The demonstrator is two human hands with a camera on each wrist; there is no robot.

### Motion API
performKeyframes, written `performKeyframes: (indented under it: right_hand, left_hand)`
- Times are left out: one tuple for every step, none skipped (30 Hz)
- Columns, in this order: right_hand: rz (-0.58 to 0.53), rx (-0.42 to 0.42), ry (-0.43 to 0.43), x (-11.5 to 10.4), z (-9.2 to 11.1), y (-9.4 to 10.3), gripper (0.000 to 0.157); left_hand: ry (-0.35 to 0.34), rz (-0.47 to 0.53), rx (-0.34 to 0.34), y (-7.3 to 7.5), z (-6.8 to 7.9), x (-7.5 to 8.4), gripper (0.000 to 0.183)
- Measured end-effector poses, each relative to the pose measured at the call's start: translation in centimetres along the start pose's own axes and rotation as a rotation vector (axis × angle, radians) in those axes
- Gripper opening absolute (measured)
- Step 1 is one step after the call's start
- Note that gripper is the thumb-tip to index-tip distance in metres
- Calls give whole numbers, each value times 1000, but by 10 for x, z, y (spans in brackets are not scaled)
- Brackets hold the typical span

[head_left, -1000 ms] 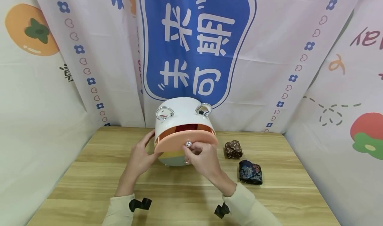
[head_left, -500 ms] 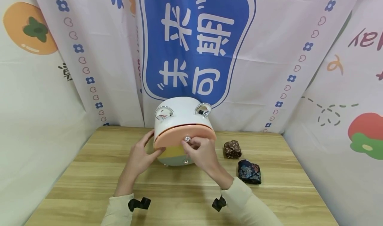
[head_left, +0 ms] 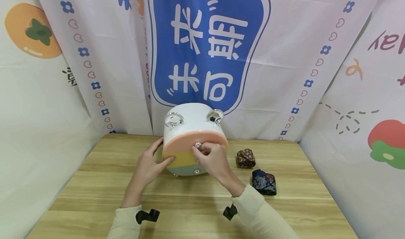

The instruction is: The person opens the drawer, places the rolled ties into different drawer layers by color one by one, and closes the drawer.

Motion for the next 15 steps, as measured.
performKeyframes:
  right_hand:
    - [-1, -2, -2, 0, 0, 0, 22]
    - [-2, -2, -2, 0, -1, 0, 22]
    - [-2, -3, -4, 0, -1, 0, 21]
    - [-4, -5, -6, 0, -1, 0, 21]
    - [-5, -6, -9, 0, -1, 0, 21]
    - [-6, -7, -10, 0, -1, 0, 21]
    - [-6, -7, -10, 0, -1, 1, 22]
    - [-6, -8, -8, 0, -1, 1, 21]
    - [-4, -8, -5, 0, -1, 1, 22]
    - [-1, -9, -2, 0, -1, 1, 22]
    - [6, -9, 2, 0, -1, 1, 22]
    - [11, -10, 3, 1, -1, 1, 22]
    - [14, -10, 3, 1, -1, 1, 22]
    - [18, -11, 3, 1, -1, 1, 22]
    - [21, -11, 3, 2, -1, 1, 21]
  left_hand:
    - [0, 1, 0, 0, 0, 0, 84]
    - [0, 2, 1, 0, 0, 0, 84]
    - [-1, 2, 1, 0, 0, 0, 84]
    - [-1, 3, 1, -1, 0, 0, 84]
    - [-1, 3, 1, -1, 0, 0, 84]
    - [1, 2, -1, -1, 0, -1, 85]
    - [2, 1, -1, -1, 0, -1, 85]
    - [3, -1, -2, -1, 0, -1, 85]
    - [3, -3, -2, -1, 0, -1, 85]
    - [4, -5, -2, -1, 0, -1, 85]
    - [5, -7, -3, -1, 0, -1, 85]
    - [6, -8, -4, -1, 0, -1, 85]
    - [8, -8, -5, -1, 0, 0, 85]
    - [9, -9, -6, -1, -1, 0, 85]
    - [10, -9, -7, -1, -1, 0, 85]
Point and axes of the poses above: each hand's wrist, its own z-axis away from the middle knuckle, its own y-axis out of the back of the hand, x = y × z, the point moved 1 cm from there along -z, towards the middle knuckle, and after that the axes turned 12 degrees about -z, right-handed, at the moved point
